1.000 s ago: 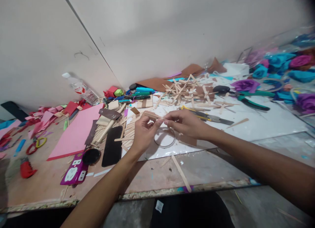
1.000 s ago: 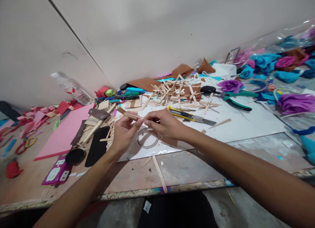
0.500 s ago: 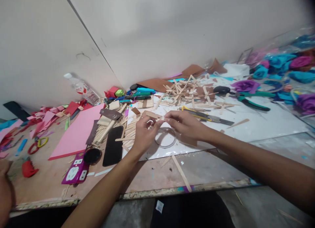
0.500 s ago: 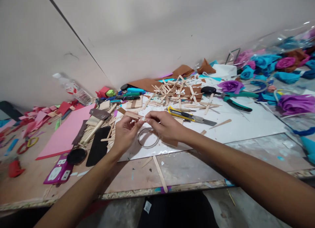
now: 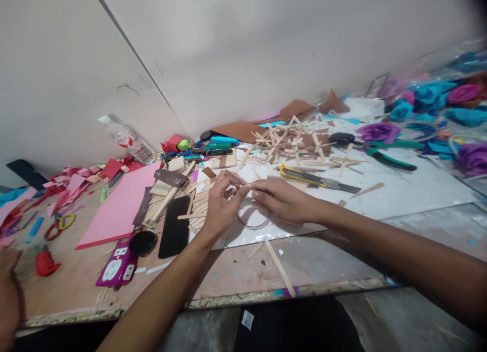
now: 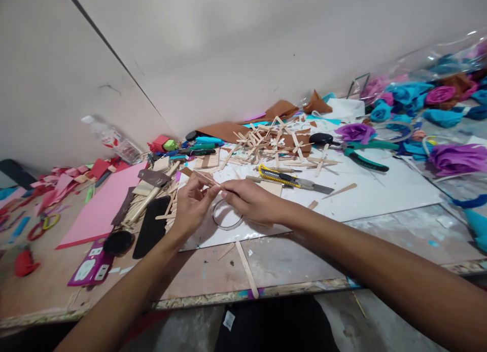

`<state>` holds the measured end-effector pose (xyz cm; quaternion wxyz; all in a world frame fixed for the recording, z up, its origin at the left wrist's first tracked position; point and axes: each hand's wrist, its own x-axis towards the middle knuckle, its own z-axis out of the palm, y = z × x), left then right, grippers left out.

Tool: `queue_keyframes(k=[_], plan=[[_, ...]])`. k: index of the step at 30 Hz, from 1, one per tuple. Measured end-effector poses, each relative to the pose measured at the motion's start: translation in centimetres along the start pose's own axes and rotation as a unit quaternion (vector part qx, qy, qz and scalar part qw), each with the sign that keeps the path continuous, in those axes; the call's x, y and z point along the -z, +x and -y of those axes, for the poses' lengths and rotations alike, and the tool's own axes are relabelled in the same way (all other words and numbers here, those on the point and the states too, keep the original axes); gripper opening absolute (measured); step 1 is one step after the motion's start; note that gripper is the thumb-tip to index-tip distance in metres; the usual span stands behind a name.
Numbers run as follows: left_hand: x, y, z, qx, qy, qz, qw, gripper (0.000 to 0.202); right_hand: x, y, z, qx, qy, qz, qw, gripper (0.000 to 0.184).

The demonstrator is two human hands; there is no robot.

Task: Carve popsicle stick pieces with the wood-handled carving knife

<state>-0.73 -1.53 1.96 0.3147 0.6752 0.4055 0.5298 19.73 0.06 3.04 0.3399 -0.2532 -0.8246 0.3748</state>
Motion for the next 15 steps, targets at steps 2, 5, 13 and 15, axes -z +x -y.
queue_keyframes(k=[2,5,13,15], plan=[[-0.02,0.05,-0.03,0.006,-0.003,-0.004,1.0,0.03,0.0,-0.02,0.0,-0.015,-0.004,-0.016,1.0,0.028],[-0.13,0.1,-0.02,0.013,-0.009,-0.013,1.0,0.032,-0.03,-0.1,-0.01,-0.047,-0.003,-0.048,0.998,0.031],[-0.38,0.08,-0.13,0.055,-0.046,0.002,0.997,0.035,-0.33,-0.03,-0.32,-0.076,-0.006,-0.061,0.995,0.035],[-0.42,-0.02,-0.18,0.064,-0.052,0.006,0.997,0.034,-0.37,-0.03,-0.31,-0.074,-0.002,-0.061,0.995,0.037]])
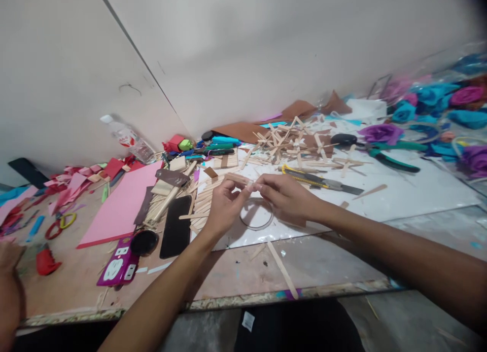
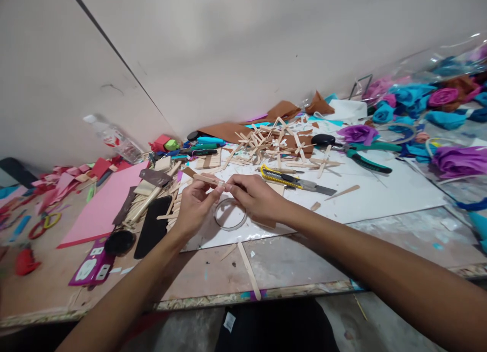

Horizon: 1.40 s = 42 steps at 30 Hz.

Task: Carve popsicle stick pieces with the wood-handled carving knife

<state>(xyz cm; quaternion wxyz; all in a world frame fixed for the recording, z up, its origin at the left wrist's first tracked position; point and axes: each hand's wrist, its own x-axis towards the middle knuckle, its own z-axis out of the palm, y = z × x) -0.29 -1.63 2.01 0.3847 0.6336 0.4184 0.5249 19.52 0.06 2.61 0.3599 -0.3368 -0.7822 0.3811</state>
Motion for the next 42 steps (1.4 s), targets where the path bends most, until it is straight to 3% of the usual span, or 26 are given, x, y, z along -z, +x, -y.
queue_keyframes(k=[13,20,23,28,30,32,37,42], plan=[[0.2,-0.1,0.0,0.021,0.007,0.015,1.0,0.039,-0.4,-0.1,-0.2,-0.006,0.011,0.016,1.0,0.033],[0.1,-0.2,-0.2,-0.001,-0.019,0.005,1.0,0.042,-0.4,-0.4,0.1,-0.061,0.148,0.058,0.985,0.04],[0.1,-0.2,-0.3,-0.023,-0.038,0.002,0.999,0.038,-0.3,-0.4,0.1,-0.085,0.232,0.113,0.962,0.042],[0.2,0.0,-0.6,-0.057,-0.063,0.026,0.996,0.036,-0.2,-0.6,0.2,-0.169,0.439,0.189,0.862,0.04],[0.2,0.0,-0.8,-0.057,-0.066,0.036,0.995,0.036,-0.3,-0.7,0.3,-0.177,0.448,0.208,0.851,0.04],[0.2,-0.1,-1.1,-0.05,-0.067,0.047,0.995,0.037,-0.4,-0.7,0.3,-0.167,0.427,0.211,0.863,0.042],[0.3,-0.2,-1.4,-0.017,-0.05,0.049,0.997,0.039,0.0,-0.5,0.3,-0.089,0.305,0.132,0.939,0.049],[0.5,0.0,-0.6,0.014,-0.042,0.036,0.998,0.044,0.0,-0.2,0.1,-0.004,0.193,0.066,0.979,0.052]])
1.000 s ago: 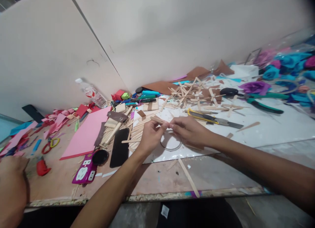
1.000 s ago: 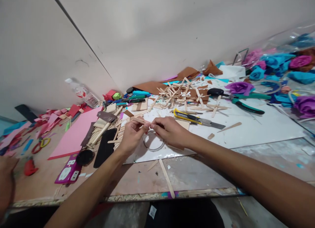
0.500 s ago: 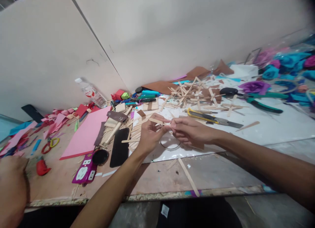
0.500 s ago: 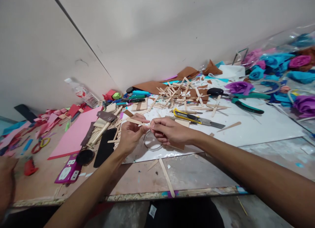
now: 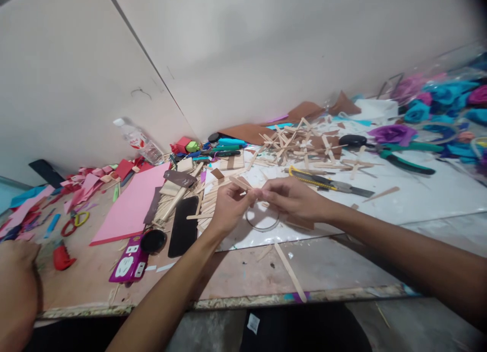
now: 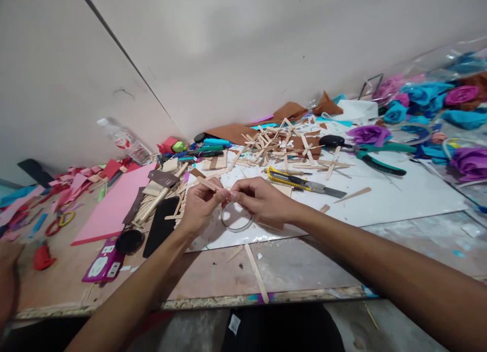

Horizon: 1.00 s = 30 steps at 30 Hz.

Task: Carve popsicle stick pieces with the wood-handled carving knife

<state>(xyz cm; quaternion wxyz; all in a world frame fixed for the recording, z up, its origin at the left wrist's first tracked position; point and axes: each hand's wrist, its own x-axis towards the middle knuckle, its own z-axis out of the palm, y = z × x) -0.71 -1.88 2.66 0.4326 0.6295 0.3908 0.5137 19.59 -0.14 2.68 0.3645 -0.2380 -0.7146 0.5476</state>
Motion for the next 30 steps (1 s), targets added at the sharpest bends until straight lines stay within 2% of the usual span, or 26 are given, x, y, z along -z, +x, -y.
queue_keyframes(k=[7,12,14,18,21,25,30], plan=[[-0.1,-0.1,0.2,-0.006,0.03,-0.017,0.999,0.043,0.0,0.1,0.1,-0.004,-0.011,-0.019,1.0,0.047],[-0.1,0.0,0.3,-0.029,0.078,0.003,0.996,0.036,0.7,0.3,0.3,0.043,-0.071,-0.125,0.989,0.026],[0.0,0.1,0.5,-0.042,0.104,0.017,0.994,0.037,0.7,0.3,0.2,0.046,-0.084,-0.143,0.985,0.023],[0.1,0.0,0.6,-0.086,0.173,0.054,0.98,0.038,0.2,0.1,-0.3,0.063,-0.112,-0.121,0.984,0.028],[0.1,-0.2,0.3,-0.122,0.223,0.066,0.965,0.028,-0.3,0.0,-0.5,0.08,-0.118,-0.111,0.983,0.02],[-0.1,-0.3,0.3,-0.162,0.259,0.048,0.951,0.014,-0.4,0.0,-0.1,0.088,-0.098,-0.121,0.984,0.019],[-0.4,-0.3,0.1,-0.209,0.269,0.01,0.94,0.007,0.2,0.2,0.7,0.054,0.014,-0.142,0.988,0.03]])
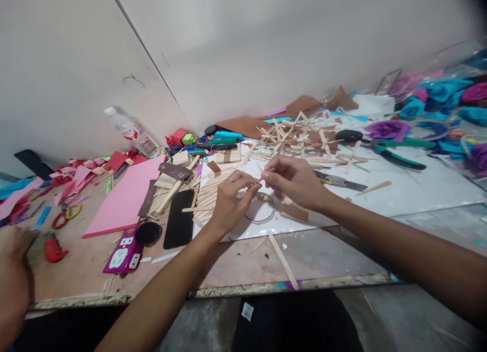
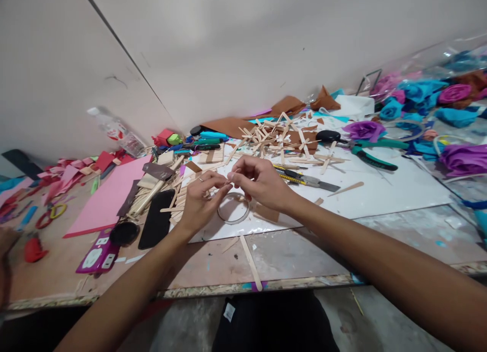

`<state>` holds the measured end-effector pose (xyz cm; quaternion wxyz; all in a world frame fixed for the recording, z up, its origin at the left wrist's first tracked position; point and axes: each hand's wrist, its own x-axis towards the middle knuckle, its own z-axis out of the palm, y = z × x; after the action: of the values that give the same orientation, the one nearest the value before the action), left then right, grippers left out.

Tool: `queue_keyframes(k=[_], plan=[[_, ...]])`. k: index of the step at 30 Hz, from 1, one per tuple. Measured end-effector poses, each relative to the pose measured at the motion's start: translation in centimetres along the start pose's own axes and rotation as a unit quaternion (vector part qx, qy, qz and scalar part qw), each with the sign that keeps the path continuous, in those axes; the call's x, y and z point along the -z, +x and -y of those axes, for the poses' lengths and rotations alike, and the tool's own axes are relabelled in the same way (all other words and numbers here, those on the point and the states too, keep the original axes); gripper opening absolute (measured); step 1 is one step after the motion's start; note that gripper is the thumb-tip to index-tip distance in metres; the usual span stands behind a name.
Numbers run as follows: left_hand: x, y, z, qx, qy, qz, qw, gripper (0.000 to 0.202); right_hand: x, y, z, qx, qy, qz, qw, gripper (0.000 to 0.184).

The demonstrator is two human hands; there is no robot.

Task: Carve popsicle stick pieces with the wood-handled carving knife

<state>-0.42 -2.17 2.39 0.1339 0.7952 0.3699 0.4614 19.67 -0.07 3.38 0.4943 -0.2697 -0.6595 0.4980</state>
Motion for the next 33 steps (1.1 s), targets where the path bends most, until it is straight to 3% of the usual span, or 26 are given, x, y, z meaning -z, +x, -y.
queue_keyframes(k=[5,11,13,15,18,25,33], plan=[[0.2,0.1,-0.3,-0.015,0.019,-0.025,0.999,0.009,0.6,0.3,0.5,-0.028,-0.001,-0.013,1.0,0.034],[0.5,0.0,-0.2,-0.002,0.046,-0.031,0.998,0.012,2.5,1.3,0.2,0.056,-0.152,-0.065,0.985,0.015],[0.6,0.0,-0.2,0.001,0.054,-0.029,0.998,0.012,3.2,1.5,-0.2,0.062,-0.273,-0.031,0.959,0.015],[0.7,0.0,-0.3,-0.004,0.061,-0.031,0.998,0.012,3.6,1.5,-0.7,0.056,-0.392,0.045,0.917,0.014],[0.8,0.1,-0.7,-0.018,0.07,-0.039,0.997,0.01,3.7,1.1,-1.3,0.043,-0.469,0.139,0.871,0.014],[0.3,0.1,-1.3,-0.034,0.069,-0.115,0.99,0.011,3.2,0.4,-1.1,0.027,-0.515,0.224,0.827,0.009],[-0.3,-0.4,-0.6,-0.015,0.057,-0.126,0.99,0.008,2.8,0.1,-1.9,0.025,-0.536,0.225,0.813,0.012]])
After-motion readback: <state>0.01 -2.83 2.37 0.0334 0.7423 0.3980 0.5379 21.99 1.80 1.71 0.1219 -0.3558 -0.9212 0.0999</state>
